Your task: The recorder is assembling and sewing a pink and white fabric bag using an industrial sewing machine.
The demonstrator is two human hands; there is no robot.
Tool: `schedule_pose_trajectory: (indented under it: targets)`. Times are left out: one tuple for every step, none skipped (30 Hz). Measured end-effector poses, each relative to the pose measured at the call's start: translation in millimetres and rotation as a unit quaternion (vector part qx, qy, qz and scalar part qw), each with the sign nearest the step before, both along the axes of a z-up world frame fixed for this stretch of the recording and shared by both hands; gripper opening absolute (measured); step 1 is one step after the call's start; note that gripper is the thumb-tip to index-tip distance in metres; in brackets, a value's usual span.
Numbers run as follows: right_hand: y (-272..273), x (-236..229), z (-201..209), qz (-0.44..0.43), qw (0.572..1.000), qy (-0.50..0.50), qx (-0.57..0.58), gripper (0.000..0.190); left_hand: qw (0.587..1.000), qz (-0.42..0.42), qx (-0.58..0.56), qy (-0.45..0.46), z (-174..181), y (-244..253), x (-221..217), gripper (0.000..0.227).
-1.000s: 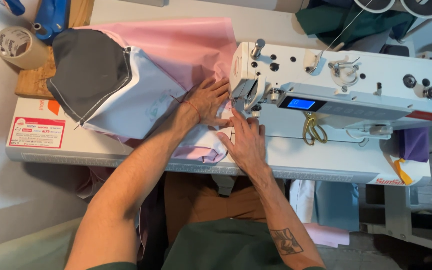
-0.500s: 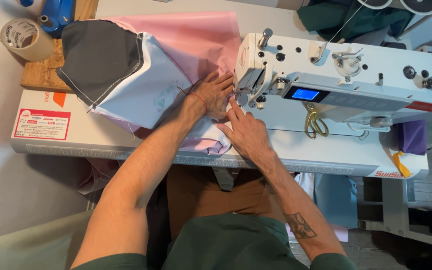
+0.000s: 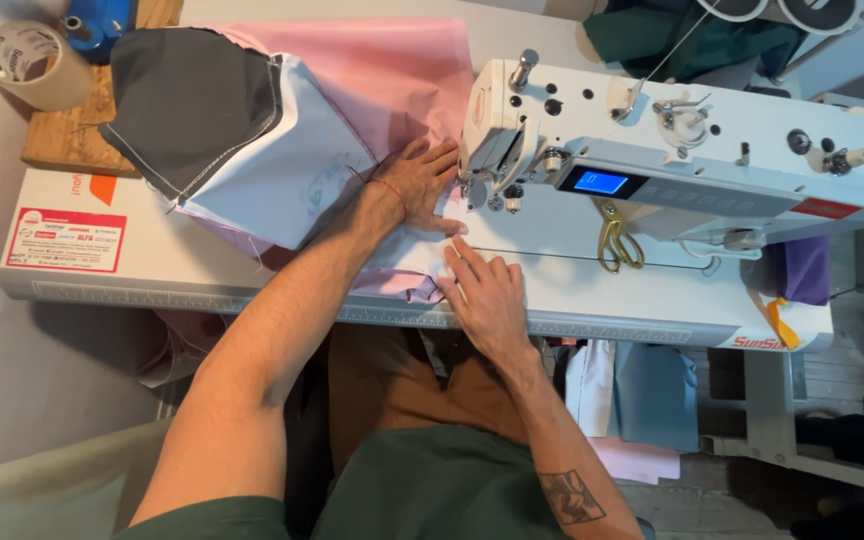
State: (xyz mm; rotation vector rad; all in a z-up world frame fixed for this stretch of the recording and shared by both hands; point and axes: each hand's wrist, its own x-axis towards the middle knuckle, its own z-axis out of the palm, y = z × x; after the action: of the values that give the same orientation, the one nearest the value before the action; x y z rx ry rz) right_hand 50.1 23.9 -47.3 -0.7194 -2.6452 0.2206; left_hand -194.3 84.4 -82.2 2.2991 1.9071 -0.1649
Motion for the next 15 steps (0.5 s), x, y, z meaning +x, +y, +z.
schedule_pose_trajectory:
  targets:
    - [-1, 0, 0, 0.001, 1.000, 0.001, 0.000, 0.047, 1.000, -0.001, 0.000, -0.005, 0, 1, -2, 0.119]
    - [0, 1, -1, 0.000, 1.000, 0.002, 0.002, 0.047, 1.000, -0.002, 0.002, -0.004, 2, 1, 0, 0.119]
    - [1, 1, -2, 0.002, 1.000, 0.004, 0.003, 0.049, 1.000, 0.006, -0.015, -0.001, 3, 1, 0, 0.118]
    - [3, 1, -4, 0.005, 1.000, 0.007, 0.004, 0.050, 0.999, 0.015, -0.032, 0.001, 4, 1, 1, 0.118]
    - [2, 1, -2, 0.003, 1.000, 0.006, 0.002, 0.050, 0.999, 0.013, -0.034, 0.001, 2, 3, -1, 0.118]
    - [1, 2, 0, 0.003, 1.000, 0.000, -0.002, 0.052, 1.000, 0.002, -0.020, -0.006, -1, 4, -3, 0.119]
    - [-1, 3, 1, 0.003, 1.000, -0.007, -0.008, 0.053, 1.000, -0.008, -0.007, -0.013, -5, 6, -4, 0.121]
    - [-3, 6, 1, 0.000, 1.000, -0.008, -0.010, 0.053, 1.000, -0.011, -0.010, -0.014, -2, 3, 1, 0.121]
    - [-2, 7, 3, 0.005, 1.000, -0.005, -0.015, 0.054, 1.000, -0.002, -0.023, -0.010, 4, 2, 2, 0.121]
    - [-1, 6, 4, 0.011, 1.000, -0.003, -0.020, 0.055, 0.999, 0.007, -0.036, -0.006, 11, 1, 2, 0.121]
    - [-1, 10, 5, 0.014, 1.000, -0.002, -0.021, 0.055, 0.999, 0.009, -0.036, -0.006, 8, 2, 0, 0.121]
    - [-1, 14, 6, 0.017, 0.999, 0.009, -0.032, 0.054, 0.999, 0.002, -0.038, 0.004, 6, 3, -1, 0.120]
    - [-1, 18, 6, 0.019, 0.999, 0.020, -0.044, 0.054, 0.999, -0.009, -0.038, 0.013, 4, 5, -1, 0.120]
    - [3, 25, 5, 0.019, 0.999, 0.021, -0.044, 0.054, 0.999, -0.009, -0.038, 0.014, 6, 3, -1, 0.120]
    - [7, 33, 4, 0.004, 0.998, 0.034, -0.048, 0.051, 1.000, -0.004, -0.028, -0.008, 8, 1, 0, 0.120]
